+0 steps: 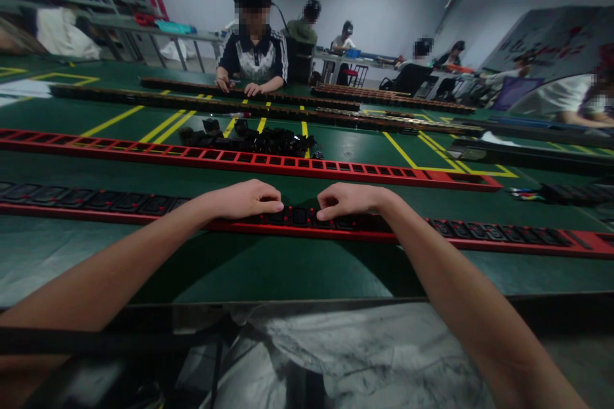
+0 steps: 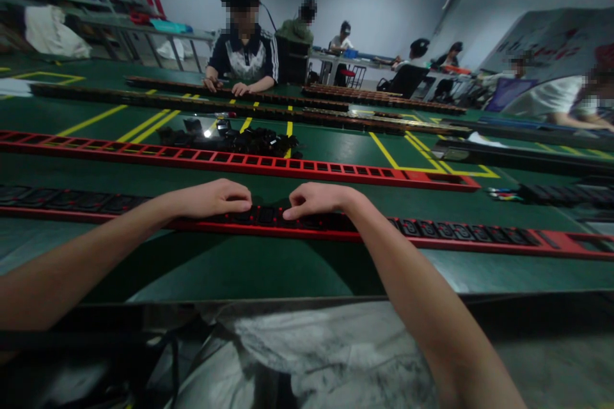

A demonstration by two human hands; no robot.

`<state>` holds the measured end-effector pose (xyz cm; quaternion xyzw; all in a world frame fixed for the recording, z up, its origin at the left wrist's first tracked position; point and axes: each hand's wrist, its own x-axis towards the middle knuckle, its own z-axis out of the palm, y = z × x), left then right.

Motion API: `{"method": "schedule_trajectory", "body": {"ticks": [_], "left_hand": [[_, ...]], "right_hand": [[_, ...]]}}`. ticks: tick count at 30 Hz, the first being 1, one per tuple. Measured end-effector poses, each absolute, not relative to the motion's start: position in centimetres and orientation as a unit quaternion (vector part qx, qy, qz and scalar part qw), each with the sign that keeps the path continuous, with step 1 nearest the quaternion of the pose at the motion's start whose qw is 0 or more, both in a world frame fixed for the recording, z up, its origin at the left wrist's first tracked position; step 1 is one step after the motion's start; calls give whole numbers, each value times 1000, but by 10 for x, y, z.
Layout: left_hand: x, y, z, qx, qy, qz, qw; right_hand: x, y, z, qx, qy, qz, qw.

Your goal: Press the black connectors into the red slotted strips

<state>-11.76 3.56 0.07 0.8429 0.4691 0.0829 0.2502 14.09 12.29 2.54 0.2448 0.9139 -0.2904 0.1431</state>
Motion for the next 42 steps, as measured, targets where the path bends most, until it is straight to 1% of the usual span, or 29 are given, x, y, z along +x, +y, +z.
{"method": "schedule_trajectory", "body": {"ticks": [9,17,30,37,40,42], "left_hand": [[-116,34,3,842,476,70,245],[-116,34,3,840,475,74,251],[-118,36,0,845,471,74,243],[-118,36,0,843,470,84,250],[-118,36,0,844,467,87,248],[-118,36,0,846,465,88,247]], "right_hand": [[141,121,27,248,916,-278,147],[144,127,25,226,912,-310,146],[143,127,26,226,910,-314,147],[139,117,27,235,921,-274,144],[128,113,28,221,932,-259,128],[116,113,30,206,934,-258,137]]}}
